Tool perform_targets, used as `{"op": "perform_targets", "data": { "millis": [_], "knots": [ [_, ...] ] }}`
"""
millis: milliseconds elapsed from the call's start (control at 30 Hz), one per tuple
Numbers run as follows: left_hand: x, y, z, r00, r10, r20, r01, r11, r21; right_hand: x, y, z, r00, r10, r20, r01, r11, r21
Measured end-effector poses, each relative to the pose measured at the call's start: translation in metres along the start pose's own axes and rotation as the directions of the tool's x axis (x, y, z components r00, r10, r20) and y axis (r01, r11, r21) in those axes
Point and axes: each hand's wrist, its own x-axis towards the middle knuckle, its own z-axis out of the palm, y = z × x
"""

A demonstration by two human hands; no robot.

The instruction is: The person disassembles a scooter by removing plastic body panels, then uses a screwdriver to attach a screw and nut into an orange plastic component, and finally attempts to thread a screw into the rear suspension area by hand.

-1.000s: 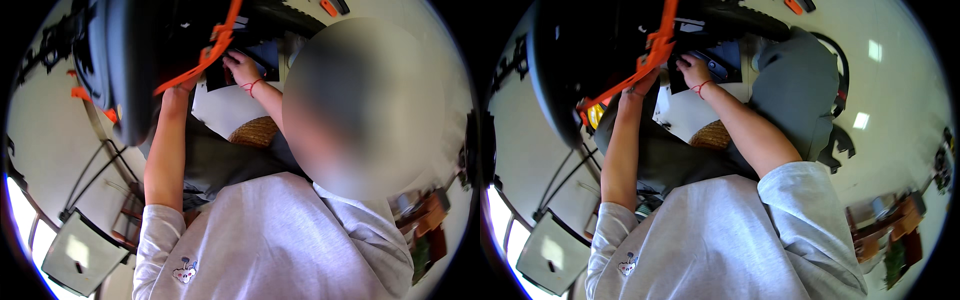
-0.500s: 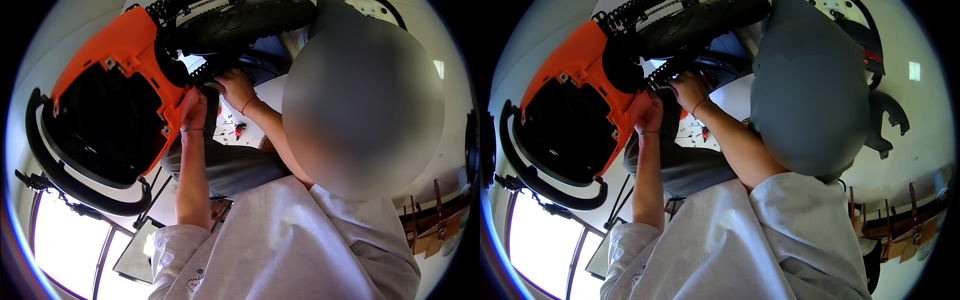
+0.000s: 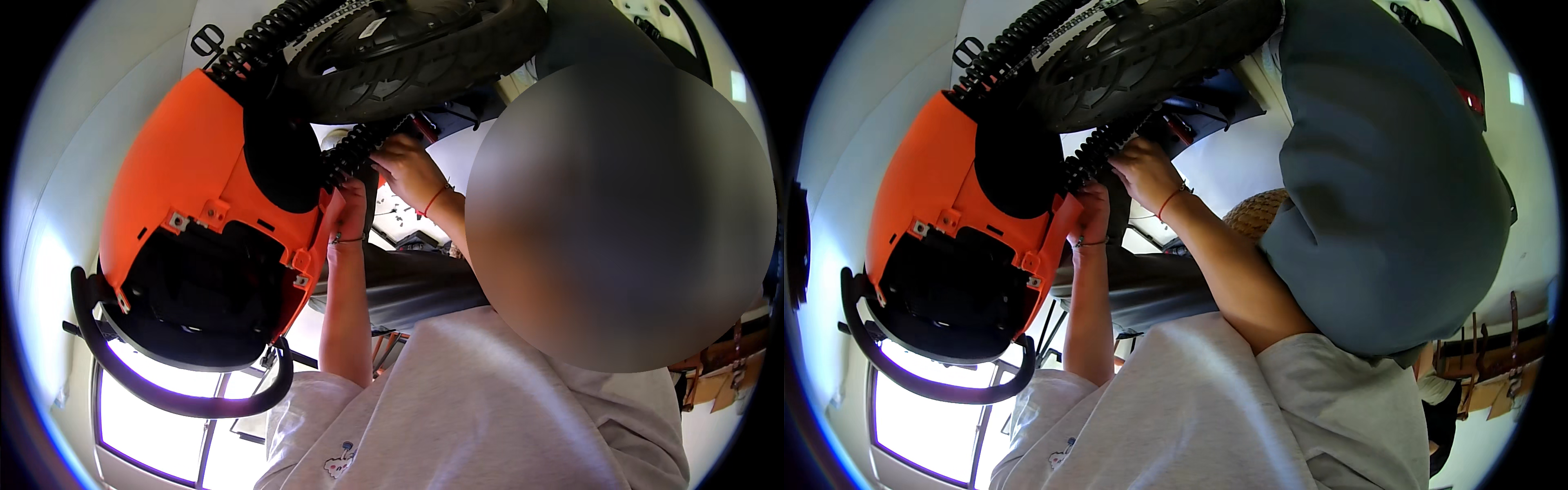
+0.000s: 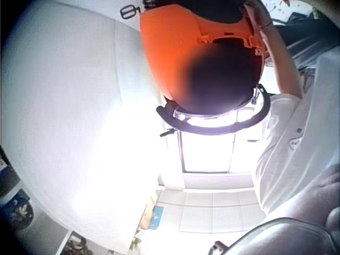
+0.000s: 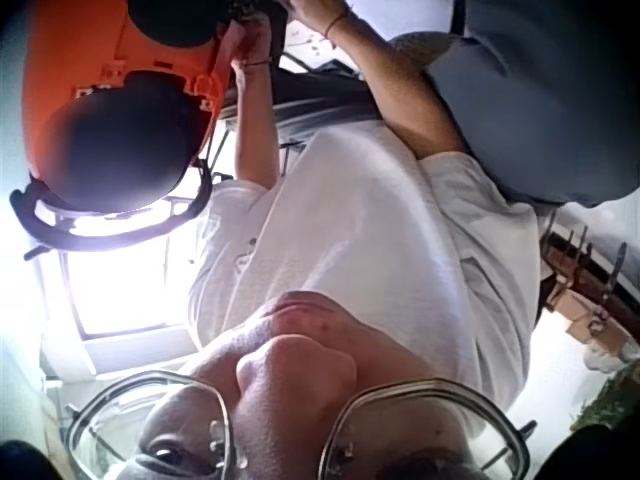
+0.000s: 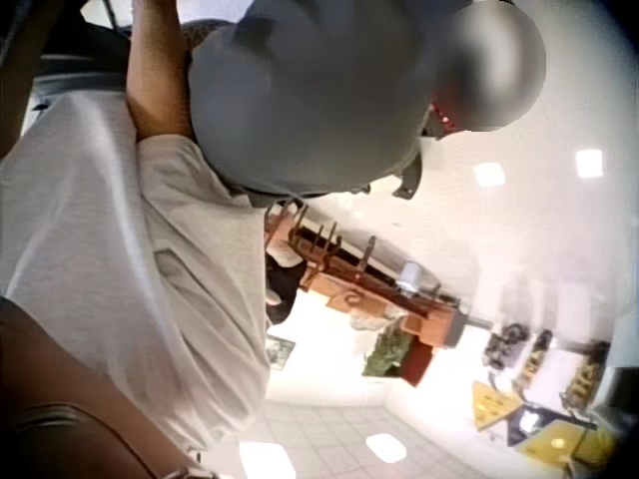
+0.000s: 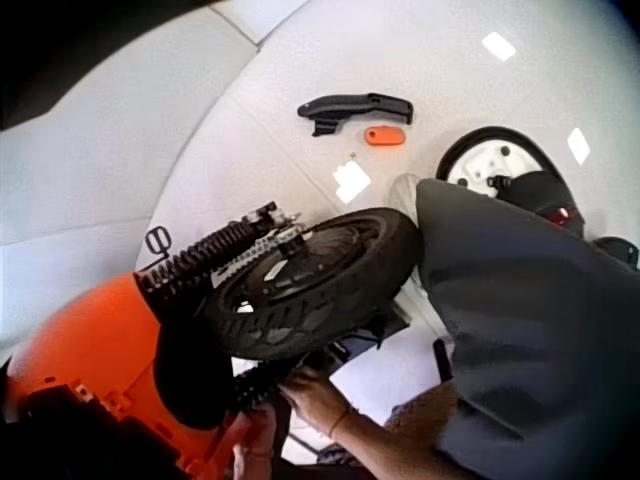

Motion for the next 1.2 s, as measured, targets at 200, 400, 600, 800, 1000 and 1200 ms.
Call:
{"op": "perform_targets", "data": {
  "millis": [200, 400, 600, 800, 1000, 1200],
  "knots": [
    [0.018, 0.003, -0.019, 0.988, -0.156, 0.018, 0.154, 0.984, 0.092, 0.006, -0.001, -0.009, 0.983, 0.108, 0.149, -0.123, 0.988, 0.096],
    [0.036, 0.056, -0.084, 0.976, -0.201, 0.08, 0.178, 0.957, 0.231, 0.017, 0.008, -0.009, 0.906, 0.227, 0.358, -0.305, 0.936, 0.178],
    [0.027, 0.045, -0.061, 0.987, -0.135, 0.085, 0.086, 0.899, 0.43, 0.006, 0.008, -0.015, 0.89, 0.363, 0.277, -0.446, 0.821, 0.357],
    [0.027, 0.037, -0.058, 0.994, -0.056, 0.093, -0.016, 0.773, 0.634, -0.018, 0.021, 0.006, 0.735, 0.646, 0.208, -0.362, 0.113, 0.925],
    [0.021, -0.003, -0.035, 0.996, 0.051, -0.076, 0.016, 0.723, 0.69, -0.038, 0.031, 0.006, 0.644, 0.725, 0.244, -0.35, -0.005, 0.937],
    [0.012, -0.026, -0.03, 0.989, 0.106, -0.107, 0.025, 0.587, 0.809, -0.058, 0.04, 0.005, 0.614, 0.755, 0.231, -0.358, 0.006, 0.934]
  ]
}}
